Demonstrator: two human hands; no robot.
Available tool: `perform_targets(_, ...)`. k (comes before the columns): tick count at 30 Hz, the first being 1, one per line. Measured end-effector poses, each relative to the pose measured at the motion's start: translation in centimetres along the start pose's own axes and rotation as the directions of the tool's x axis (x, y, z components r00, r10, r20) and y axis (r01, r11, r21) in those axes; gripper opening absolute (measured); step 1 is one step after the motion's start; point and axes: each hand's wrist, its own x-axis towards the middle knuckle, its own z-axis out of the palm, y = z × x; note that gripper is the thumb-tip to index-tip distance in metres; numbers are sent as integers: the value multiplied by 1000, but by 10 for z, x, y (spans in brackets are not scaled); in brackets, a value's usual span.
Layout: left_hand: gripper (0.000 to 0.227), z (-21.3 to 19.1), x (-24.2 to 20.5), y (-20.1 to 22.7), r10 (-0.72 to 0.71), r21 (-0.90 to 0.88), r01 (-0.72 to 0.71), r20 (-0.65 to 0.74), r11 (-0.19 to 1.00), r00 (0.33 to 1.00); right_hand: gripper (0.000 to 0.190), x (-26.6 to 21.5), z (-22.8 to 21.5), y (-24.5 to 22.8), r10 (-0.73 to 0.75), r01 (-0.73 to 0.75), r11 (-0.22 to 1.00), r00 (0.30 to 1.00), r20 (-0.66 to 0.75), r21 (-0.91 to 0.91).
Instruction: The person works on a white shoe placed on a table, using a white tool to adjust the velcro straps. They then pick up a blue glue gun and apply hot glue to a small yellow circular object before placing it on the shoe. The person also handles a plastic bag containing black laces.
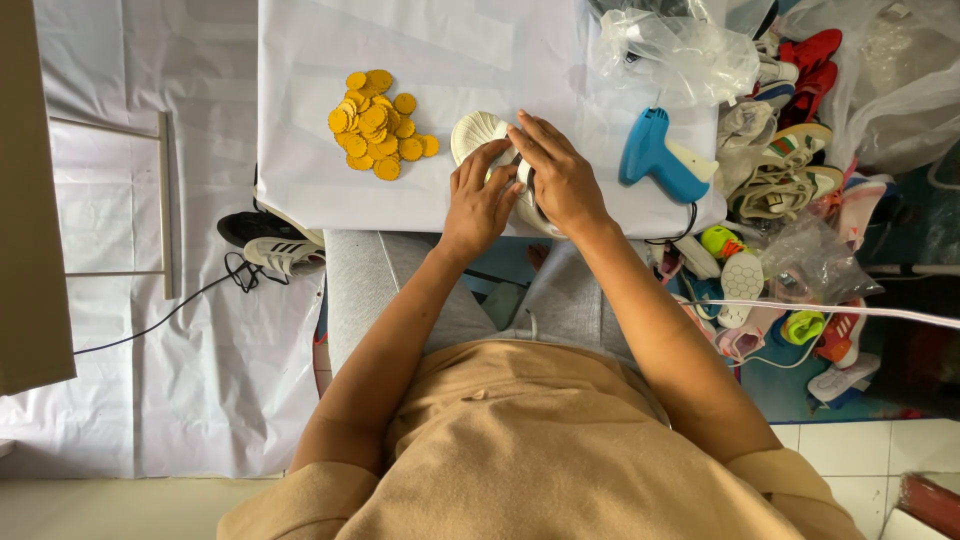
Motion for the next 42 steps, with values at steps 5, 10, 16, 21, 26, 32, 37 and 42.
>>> perform_targets(5,20,3,0,4,2,9,-1,-37,1000,999,57,-1,-2,-2,19,-18,999,1000,-14,29)
perform_targets(10,20,11,-4,6,-1,-13,-1,-95,1000,995,52,-11,4,4,151,-143,983,987,-61,115)
perform_targets(16,21,7,-2,11,8,11,-7,-109,1000,994,25,-20,13,15,249,-246,963,969,-10,109)
perform_targets(21,33,11,-1,6,-54,-23,52,-100,998,994,13,-20,17,19,175,-171,981,984,-40,87)
perform_targets(26,32,31,3,5,-35,158,61,-164,985,986,18,-18,12,13,197,-193,979,978,-62,63)
perform_targets(32,27,26,4,14,-11,285,46,-122,957,992,16,-14,3,2,144,-137,989,978,-152,55)
perform_targets(37,29,17,3,13,-62,151,69,-47,986,997,15,-16,8,10,143,-125,985,977,-156,122)
perform_targets(42,27,12,4,13,-119,43,120,-18,992,993,18,-16,9,10,193,-174,976,970,-146,132)
